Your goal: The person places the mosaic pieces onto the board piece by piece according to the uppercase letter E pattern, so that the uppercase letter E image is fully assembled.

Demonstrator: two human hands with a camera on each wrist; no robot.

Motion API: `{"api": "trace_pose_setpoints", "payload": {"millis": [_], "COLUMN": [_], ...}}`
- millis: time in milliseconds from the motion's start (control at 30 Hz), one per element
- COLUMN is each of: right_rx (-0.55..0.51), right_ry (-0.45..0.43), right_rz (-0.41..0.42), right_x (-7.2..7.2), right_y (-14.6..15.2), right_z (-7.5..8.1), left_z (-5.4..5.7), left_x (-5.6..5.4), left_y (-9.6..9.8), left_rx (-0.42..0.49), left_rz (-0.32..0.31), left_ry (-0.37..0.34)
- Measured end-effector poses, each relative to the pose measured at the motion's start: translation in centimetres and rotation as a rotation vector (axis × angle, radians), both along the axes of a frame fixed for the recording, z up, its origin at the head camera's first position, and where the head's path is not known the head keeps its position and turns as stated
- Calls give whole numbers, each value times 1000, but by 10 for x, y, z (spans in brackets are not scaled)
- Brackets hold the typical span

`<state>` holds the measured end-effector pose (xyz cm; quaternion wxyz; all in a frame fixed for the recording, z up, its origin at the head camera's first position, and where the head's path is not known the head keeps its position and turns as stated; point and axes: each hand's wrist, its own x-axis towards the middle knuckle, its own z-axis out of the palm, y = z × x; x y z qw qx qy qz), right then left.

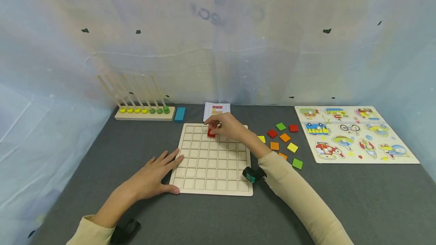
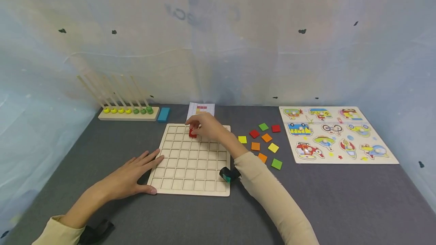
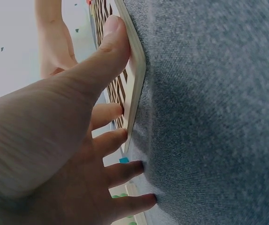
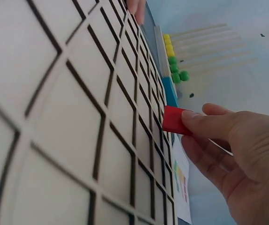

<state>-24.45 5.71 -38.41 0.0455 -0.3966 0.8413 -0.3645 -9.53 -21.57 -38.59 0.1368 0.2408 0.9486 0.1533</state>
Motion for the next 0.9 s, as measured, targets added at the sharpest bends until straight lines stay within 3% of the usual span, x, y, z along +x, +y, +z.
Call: {"api": "trace_pose_setpoints", "payload": {"millis": [200, 367, 633, 900], "right_rx": [-19, 21, 40, 63], "right_ry": [-9, -43, -50, -59], "right_rz": [26, 1, -36, -22], "right_x": [-1, 1, 1, -1], "right_y": [-16, -23, -25, -24], "right_z": [-5, -7, -12, -14], "left_z": [1, -1, -4, -4], "left_x": [0, 0, -1, -1], "left_y": [0, 0, 0, 0], "left_rx": [-3, -8, 11, 5], "left_rz": [-1, 0, -2, 3], "left_ry": [6, 6, 9, 5]}}
